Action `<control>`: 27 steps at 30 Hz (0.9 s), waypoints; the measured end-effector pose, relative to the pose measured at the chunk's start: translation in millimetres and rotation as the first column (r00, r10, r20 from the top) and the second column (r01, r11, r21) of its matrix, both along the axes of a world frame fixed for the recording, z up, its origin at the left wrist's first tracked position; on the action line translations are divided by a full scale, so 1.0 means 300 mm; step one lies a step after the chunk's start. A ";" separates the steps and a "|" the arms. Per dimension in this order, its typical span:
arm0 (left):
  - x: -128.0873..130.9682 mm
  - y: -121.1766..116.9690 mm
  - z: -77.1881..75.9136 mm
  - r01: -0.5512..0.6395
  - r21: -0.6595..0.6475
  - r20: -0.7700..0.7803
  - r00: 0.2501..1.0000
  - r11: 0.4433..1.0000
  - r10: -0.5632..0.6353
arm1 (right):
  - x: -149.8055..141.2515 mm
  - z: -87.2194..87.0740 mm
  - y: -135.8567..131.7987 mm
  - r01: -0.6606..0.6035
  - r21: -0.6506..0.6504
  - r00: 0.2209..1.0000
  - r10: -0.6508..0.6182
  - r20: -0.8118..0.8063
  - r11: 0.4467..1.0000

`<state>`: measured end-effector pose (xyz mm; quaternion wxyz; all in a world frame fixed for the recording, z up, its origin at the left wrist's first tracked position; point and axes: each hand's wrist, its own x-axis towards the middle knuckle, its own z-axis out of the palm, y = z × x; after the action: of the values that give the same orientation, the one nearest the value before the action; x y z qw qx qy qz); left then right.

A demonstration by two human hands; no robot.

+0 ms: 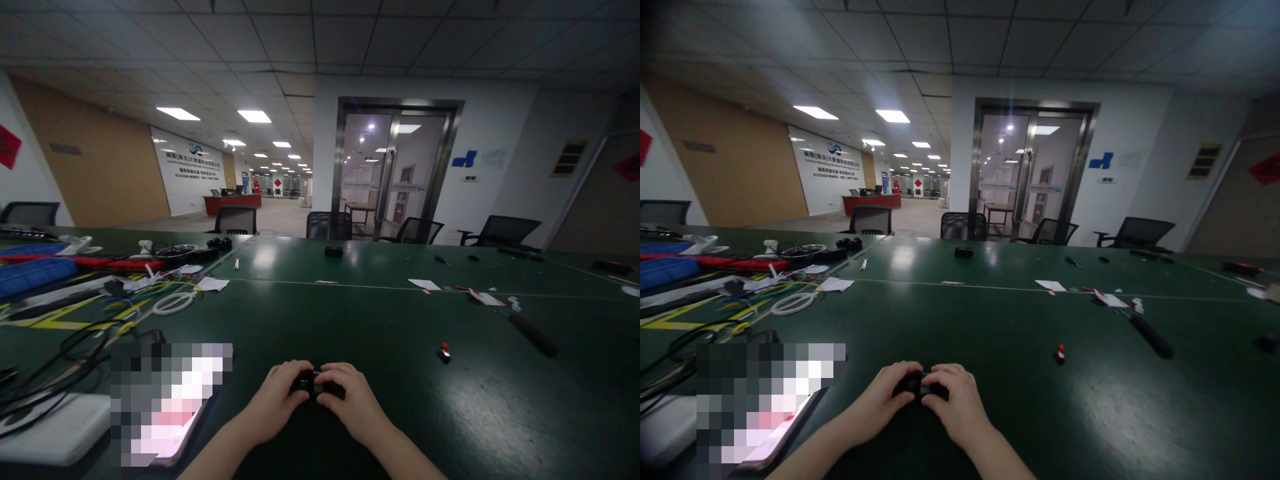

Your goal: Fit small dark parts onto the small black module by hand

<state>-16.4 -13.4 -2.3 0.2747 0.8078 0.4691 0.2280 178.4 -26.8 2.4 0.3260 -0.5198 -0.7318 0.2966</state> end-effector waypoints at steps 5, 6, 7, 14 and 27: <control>0.002 -0.004 0.003 -0.001 -0.028 0.020 1.000 1.000 0.001 | 0.002 0.006 -0.008 -0.007 -0.004 1.000 0.007 0.004 1.000; 0.002 -0.005 0.005 -0.005 -0.036 0.021 1.000 0.999 0.006 | 0.003 0.006 -0.010 -0.017 0.001 1.000 0.017 0.001 1.000; 0.002 -0.006 0.007 -0.011 -0.045 0.020 1.000 0.999 0.012 | 0.004 0.006 -0.011 -0.025 0.007 1.000 0.025 -0.001 1.000; -0.004 0.003 -0.007 -0.027 -0.069 0.031 0.999 0.997 0.029 | 0.004 0.002 0.004 -0.016 -0.035 0.996 0.019 0.089 0.999; 0.000 0.002 -0.012 -0.046 -0.040 0.038 0.998 0.998 0.047 | 0.011 -0.015 0.014 -0.009 -0.066 0.996 0.015 0.089 0.998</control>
<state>-16.3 -12.8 -5.7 0.2941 0.7865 0.4867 0.2408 181.7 -22.6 -2.3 0.2742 -0.5386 -0.7386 0.2988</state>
